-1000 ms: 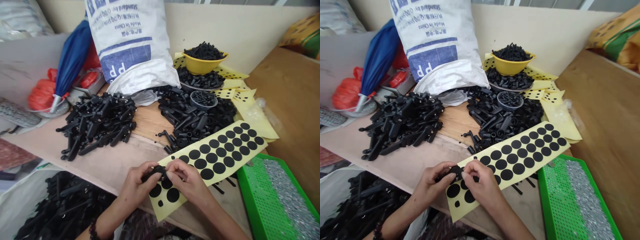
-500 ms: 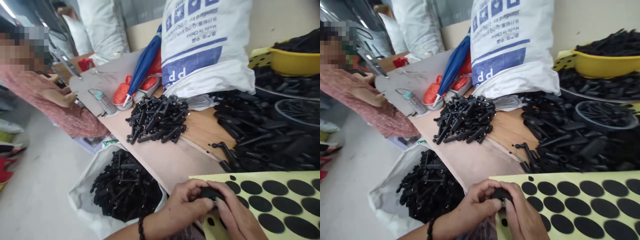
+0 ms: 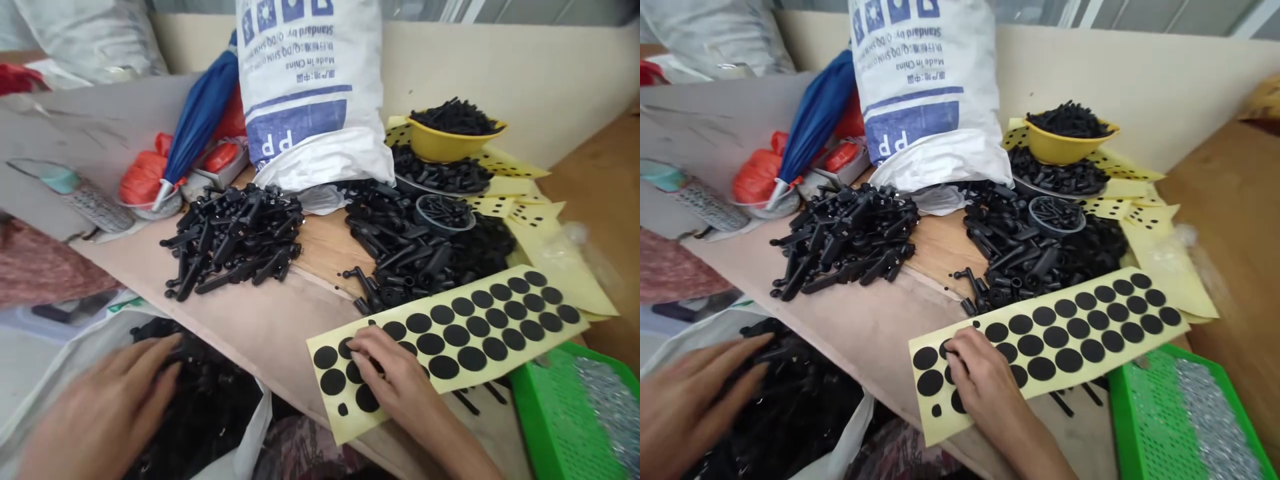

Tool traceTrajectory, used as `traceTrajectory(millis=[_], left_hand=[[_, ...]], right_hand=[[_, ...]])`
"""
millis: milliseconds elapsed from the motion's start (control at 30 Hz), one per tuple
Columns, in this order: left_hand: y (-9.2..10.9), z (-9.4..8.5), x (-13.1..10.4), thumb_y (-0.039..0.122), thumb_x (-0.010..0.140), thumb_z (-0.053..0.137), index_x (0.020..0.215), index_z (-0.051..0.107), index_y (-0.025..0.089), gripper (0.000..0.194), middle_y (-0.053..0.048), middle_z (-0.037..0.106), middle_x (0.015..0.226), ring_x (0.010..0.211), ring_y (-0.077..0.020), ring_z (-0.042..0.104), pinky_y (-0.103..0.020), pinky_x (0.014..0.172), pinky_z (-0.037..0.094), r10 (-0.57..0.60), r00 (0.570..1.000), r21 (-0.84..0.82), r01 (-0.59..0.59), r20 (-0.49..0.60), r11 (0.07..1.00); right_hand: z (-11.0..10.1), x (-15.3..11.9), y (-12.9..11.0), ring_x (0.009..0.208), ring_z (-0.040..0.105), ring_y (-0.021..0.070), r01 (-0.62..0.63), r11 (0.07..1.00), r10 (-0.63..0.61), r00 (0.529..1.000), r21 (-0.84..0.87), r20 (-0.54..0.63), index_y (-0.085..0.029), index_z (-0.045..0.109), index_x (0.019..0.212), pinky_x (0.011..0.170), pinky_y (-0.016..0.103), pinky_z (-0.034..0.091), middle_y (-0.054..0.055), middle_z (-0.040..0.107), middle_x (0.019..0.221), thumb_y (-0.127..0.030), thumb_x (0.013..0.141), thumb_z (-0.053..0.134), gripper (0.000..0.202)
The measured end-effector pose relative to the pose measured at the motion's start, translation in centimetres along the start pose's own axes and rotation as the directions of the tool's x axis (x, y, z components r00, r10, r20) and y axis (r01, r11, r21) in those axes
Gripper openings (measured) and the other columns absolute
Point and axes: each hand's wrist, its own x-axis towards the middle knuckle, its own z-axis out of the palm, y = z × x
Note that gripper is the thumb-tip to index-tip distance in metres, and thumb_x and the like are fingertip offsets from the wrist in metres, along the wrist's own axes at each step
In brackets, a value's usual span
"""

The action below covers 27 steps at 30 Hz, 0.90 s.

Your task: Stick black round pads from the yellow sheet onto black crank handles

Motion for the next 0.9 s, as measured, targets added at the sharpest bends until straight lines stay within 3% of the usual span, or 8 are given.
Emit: traceTrajectory(millis=[67,133,200,267,367,467,633,900], left_hand=[[3.7,0.6,1.3,0.031,0.091,0.041,0.111,0.060,0.020,0.030,-0.010,0.066,0.111,0.097,-0.0257,0.062,-0.040,0.083,0.051,0.182,0.980,-0.202,-0.194,-0.078,0.960],[7.7,1.5,2.9,0.017,0.089,0.041,0.105,0.062,0.021,0.027,-0.009,0.064,0.113,0.101,-0.0225,0.060,-0.035,0.084,0.050,0.296,0.950,-0.351,-0.312,-0.101,0.883],[10.8,2.5,4.1,0.011,0.085,0.041,0.102,0.063,0.020,0.029,-0.010,0.063,0.112,0.101,-0.0234,0.058,-0.035,0.082,0.050,0.374,0.925,-0.437,-0.364,-0.067,0.822],[12.5,3.6,4.8,0.009,0.083,0.044,0.103,0.064,0.019,0.030,-0.012,0.063,0.109,0.100,-0.0257,0.056,-0.037,0.079,0.049,0.418,0.908,-0.455,-0.382,-0.023,0.805],[13.2,4.8,5.2,0.011,0.081,0.050,0.104,0.063,0.020,0.027,-0.011,0.061,0.106,0.096,-0.0270,0.054,-0.039,0.077,0.046,0.443,0.895,-0.414,-0.388,0.042,0.823],[13.4,5.5,5.2,0.015,0.083,0.054,0.106,0.061,0.023,0.026,-0.008,0.060,0.105,0.095,-0.0257,0.052,-0.039,0.077,0.041,0.432,0.897,-0.380,-0.370,0.090,0.848],[13.7,5.8,5.1,0.015,0.083,0.056,0.108,0.059,0.022,0.026,-0.006,0.059,0.110,0.097,-0.0238,0.050,-0.038,0.079,0.035,0.414,0.907,-0.362,-0.362,0.075,0.859],[13.7,6.5,4.5,0.018,0.084,0.057,0.108,0.059,0.022,0.025,-0.006,0.059,0.109,0.099,-0.0243,0.049,-0.039,0.081,0.034,0.402,0.916,-0.351,-0.373,0.010,0.859]], right_hand=[[1.1,0.3,-0.1,0.086,0.059,0.0216,0.015,0.998,-0.014,1.000,-0.057,0.027,-0.019,0.056,0.089,0.074,0.034,0.049,0.008,0.060,0.092,-0.014,0.092,0.040,0.017],[2.2,0.3,-0.1,0.084,0.057,0.0237,0.028,0.989,-0.024,0.999,-0.145,0.033,-0.019,0.055,0.088,0.073,0.038,0.048,0.009,0.059,0.090,-0.012,0.090,0.041,0.016],[3.3,0.3,0.0,0.084,0.055,0.0255,0.045,0.969,-0.043,0.999,-0.241,0.011,-0.018,0.055,0.089,0.073,0.040,0.047,0.010,0.059,0.090,-0.010,0.088,0.042,0.015],[4.0,0.1,0.1,0.083,0.054,0.0262,0.050,0.951,-0.060,0.998,-0.307,-0.025,-0.019,0.055,0.090,0.073,0.041,0.045,0.010,0.058,0.091,-0.009,0.086,0.043,0.015],[4.4,0.0,0.2,0.083,0.053,0.0260,0.026,0.948,-0.044,0.998,-0.318,-0.051,-0.019,0.053,0.086,0.072,0.041,0.044,0.009,0.058,0.090,-0.008,0.085,0.043,0.015],[3.9,0.2,0.1,0.082,0.052,0.0252,-0.004,0.971,0.003,1.000,-0.240,-0.003,-0.020,0.050,0.082,0.071,0.040,0.044,0.008,0.057,0.088,-0.008,0.085,0.043,0.015],[3.1,0.4,0.2,0.086,0.052,0.0230,-0.011,0.998,0.011,1.000,-0.068,-0.002,-0.020,0.049,0.086,0.074,0.037,0.045,0.007,0.056,0.091,-0.009,0.087,0.045,0.012],[4.4,0.7,0.0,0.080,0.050,0.0244,-0.022,0.962,0.014,0.999,-0.273,-0.031,-0.020,0.047,0.073,0.072,0.040,0.042,0.008,0.055,0.085,-0.008,0.084,0.042,0.017]])
